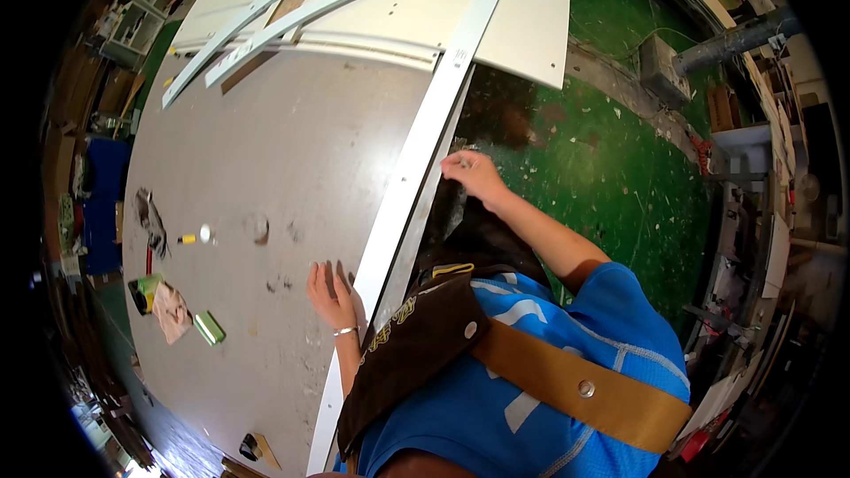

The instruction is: The person assembles a white wooden furniture frame on a workbench. They use a power drill to fasten long white strips to a larger panel, then apply a white substance from a small container to the edges of the strips using a small tool.

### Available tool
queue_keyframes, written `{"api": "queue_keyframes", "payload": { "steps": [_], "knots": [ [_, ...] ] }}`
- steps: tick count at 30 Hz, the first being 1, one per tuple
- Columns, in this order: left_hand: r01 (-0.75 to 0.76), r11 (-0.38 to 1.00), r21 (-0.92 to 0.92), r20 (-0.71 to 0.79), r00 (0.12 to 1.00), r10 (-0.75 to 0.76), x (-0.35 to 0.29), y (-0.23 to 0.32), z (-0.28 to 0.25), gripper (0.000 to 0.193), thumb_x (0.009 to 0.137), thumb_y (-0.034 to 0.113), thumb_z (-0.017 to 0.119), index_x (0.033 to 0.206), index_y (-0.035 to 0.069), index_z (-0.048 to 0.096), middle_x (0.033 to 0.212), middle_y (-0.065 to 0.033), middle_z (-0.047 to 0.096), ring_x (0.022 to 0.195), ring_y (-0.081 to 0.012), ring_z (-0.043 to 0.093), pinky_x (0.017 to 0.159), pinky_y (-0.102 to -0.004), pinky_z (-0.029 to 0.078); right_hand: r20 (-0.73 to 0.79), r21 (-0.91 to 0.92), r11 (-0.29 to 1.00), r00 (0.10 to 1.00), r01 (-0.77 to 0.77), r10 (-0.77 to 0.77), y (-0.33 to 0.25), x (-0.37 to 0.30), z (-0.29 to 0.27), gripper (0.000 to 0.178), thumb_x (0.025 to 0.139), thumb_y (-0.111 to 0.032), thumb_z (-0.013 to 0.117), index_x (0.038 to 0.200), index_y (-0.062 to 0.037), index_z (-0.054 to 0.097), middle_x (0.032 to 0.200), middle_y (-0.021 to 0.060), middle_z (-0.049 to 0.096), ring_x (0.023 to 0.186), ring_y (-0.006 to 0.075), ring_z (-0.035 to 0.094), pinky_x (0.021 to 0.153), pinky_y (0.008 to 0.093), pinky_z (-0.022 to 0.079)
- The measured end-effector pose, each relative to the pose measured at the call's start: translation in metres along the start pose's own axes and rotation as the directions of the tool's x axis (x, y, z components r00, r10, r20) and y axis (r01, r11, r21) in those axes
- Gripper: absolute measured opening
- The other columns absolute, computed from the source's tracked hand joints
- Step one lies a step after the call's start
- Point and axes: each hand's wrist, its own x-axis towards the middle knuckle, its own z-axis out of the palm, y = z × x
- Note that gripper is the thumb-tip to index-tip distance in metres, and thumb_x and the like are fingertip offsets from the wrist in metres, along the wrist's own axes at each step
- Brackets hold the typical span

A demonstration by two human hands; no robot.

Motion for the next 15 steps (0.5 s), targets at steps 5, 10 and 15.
{"api": "queue_keyframes", "payload": {
  "steps": [5, 10, 15],
  "knots": [
    [-0.126, 0.991, -0.053, 0.006, 0.992, 0.126, 0.137, 0.074, 0.099, 0.033, 0.086, 0.011, 0.055, 0.118, 0.004, 0.056, 0.125, -0.0179, 0.052, 0.114, -0.0360, 0.047, 0.097, -0.0454, 0.037, -0.168, 0.117, 0.983, 0.979, 0.139, -0.118, -0.084, 0.122, -0.121, 0.018, 0.084, -0.017, 0.065, 0.096, -0.0040, 0.062, 0.075, 0.0006, 0.060, 0.045, 0.0014, 0.034, 0.039, 0.0189, 0.023],
    [-0.273, 0.960, -0.066, 0.154, 0.947, 0.280, 0.287, 0.167, 0.206, 0.037, 0.082, 0.008, 0.059, 0.119, 0.005, 0.056, 0.125, -0.0162, 0.052, 0.116, -0.0341, 0.047, 0.097, -0.0440, 0.038, -0.342, 0.103, 0.941, 0.900, 0.321, -0.270, -0.187, 0.251, -0.234, 0.018, 0.082, -0.016, 0.066, 0.094, -0.0029, 0.065, 0.084, 0.0039, 0.062, 0.068, 0.0072, 0.052, 0.057, 0.0212, 0.041],
    [-0.496, 0.862, -0.103, 0.302, 0.810, 0.502, 0.438, 0.246, 0.320, 0.042, 0.079, 0.010, 0.062, 0.120, 0.010, 0.057, 0.128, -0.0137, 0.050, 0.119, -0.0334, 0.045, 0.099, -0.0433, 0.036, -0.525, -0.021, 0.866, 0.732, 0.499, -0.434, -0.276, 0.402, -0.335, 0.019, 0.080, -0.019, 0.068, 0.092, -0.0058, 0.067, 0.076, -0.0007, 0.061, 0.059, 0.0053, 0.049, 0.050, 0.0213, 0.038]
  ]
}}
